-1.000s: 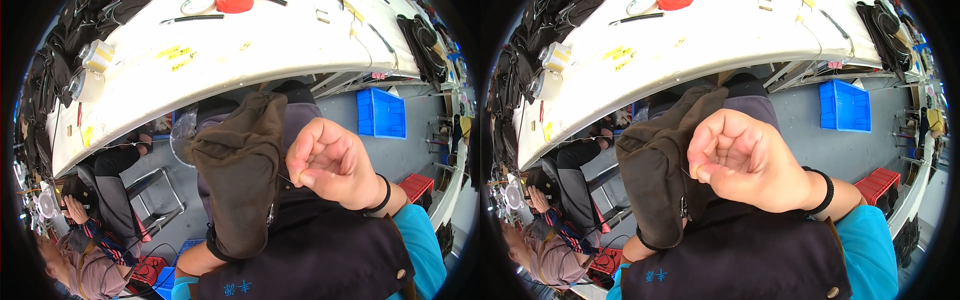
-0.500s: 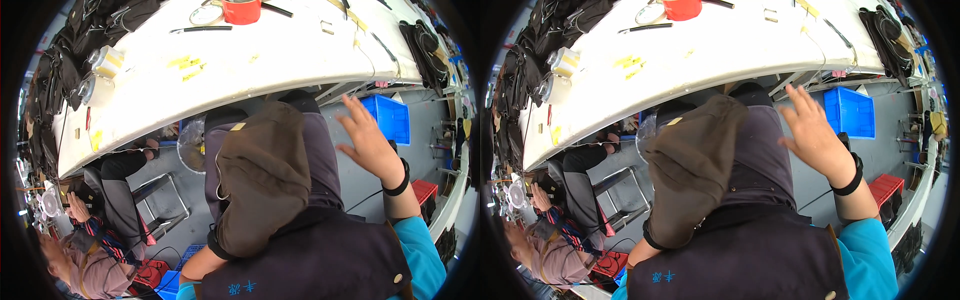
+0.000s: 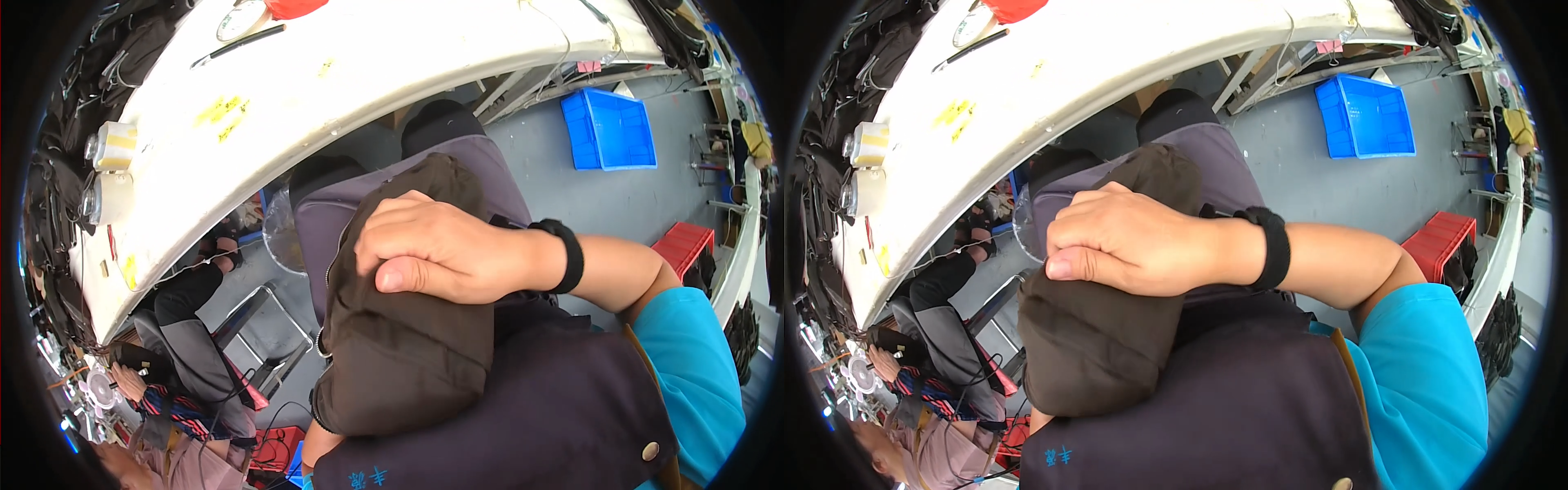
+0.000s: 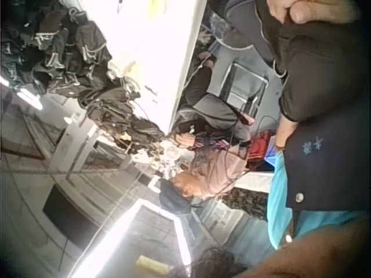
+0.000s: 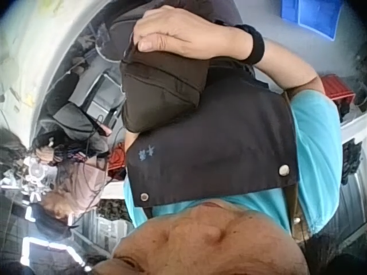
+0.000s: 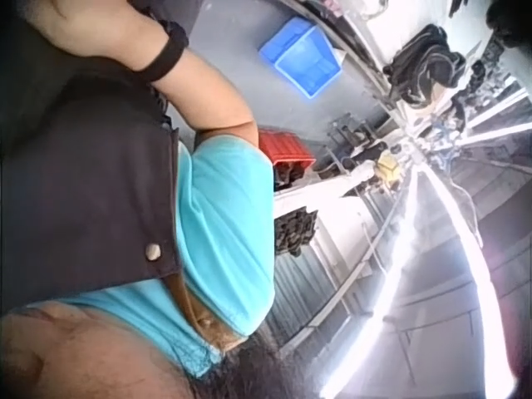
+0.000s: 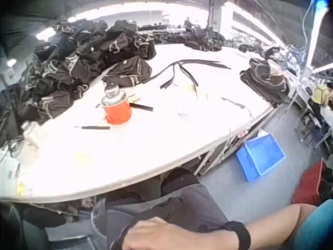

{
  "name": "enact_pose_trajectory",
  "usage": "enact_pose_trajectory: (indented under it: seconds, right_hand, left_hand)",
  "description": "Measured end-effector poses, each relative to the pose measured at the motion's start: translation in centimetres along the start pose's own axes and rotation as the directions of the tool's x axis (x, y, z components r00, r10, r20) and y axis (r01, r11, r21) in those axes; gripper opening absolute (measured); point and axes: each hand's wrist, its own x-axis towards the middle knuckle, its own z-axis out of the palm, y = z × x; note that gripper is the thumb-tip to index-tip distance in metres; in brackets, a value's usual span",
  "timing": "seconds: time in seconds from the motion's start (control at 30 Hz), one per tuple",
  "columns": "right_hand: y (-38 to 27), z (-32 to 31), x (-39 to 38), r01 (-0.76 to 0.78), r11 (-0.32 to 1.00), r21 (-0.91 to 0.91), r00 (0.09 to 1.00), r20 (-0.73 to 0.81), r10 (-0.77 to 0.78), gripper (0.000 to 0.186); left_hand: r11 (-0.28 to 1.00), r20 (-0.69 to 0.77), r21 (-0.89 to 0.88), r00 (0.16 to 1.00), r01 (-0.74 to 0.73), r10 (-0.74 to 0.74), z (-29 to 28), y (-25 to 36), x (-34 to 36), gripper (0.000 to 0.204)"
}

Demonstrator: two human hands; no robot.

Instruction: Inspecting zippers, cleaning fabric threads with scissors and needles on a brown zippered pouch bag.

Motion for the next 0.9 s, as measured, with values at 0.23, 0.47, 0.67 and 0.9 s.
enact_pose_trajectory:
  seconds: [0.23, 0.47, 0.67, 0.9]
  right_hand:
    - [3.6, 4.3, -1.1, 0.252, 0.958, -0.138, 0.858, -0.425, -0.288, 0.036]
    - [3.9, 4.8, -1.1, 0.329, 0.936, -0.123, 0.851, -0.391, -0.35, 0.042]
    - [2.2, 1.8, -1.4, 0.218, 0.972, 0.086, 0.947, -0.258, -0.189, 0.033]
    - [-1.2, 0.3, 2.7, 0.472, 0.878, 0.087, 0.881, -0.083, -0.465, 0.033]
  left_hand:
    - [0.981, 0.098, -0.176, 0.993, 0.085, -0.068, 0.3, -0.9, -0.9, 0.045]
    - [0.921, 0.201, -0.342, 0.972, 0.184, -0.12, 0.6, -2.0, -2.6, 0.045]
    - [0.835, 0.304, -0.475, 0.942, 0.277, -0.139, 1.7, -2.9, -4.1, 0.046]
    - [0.728, 0.43, -0.576, 0.895, 0.372, -0.118, 3.1, -2.6, -5.7, 0.047]
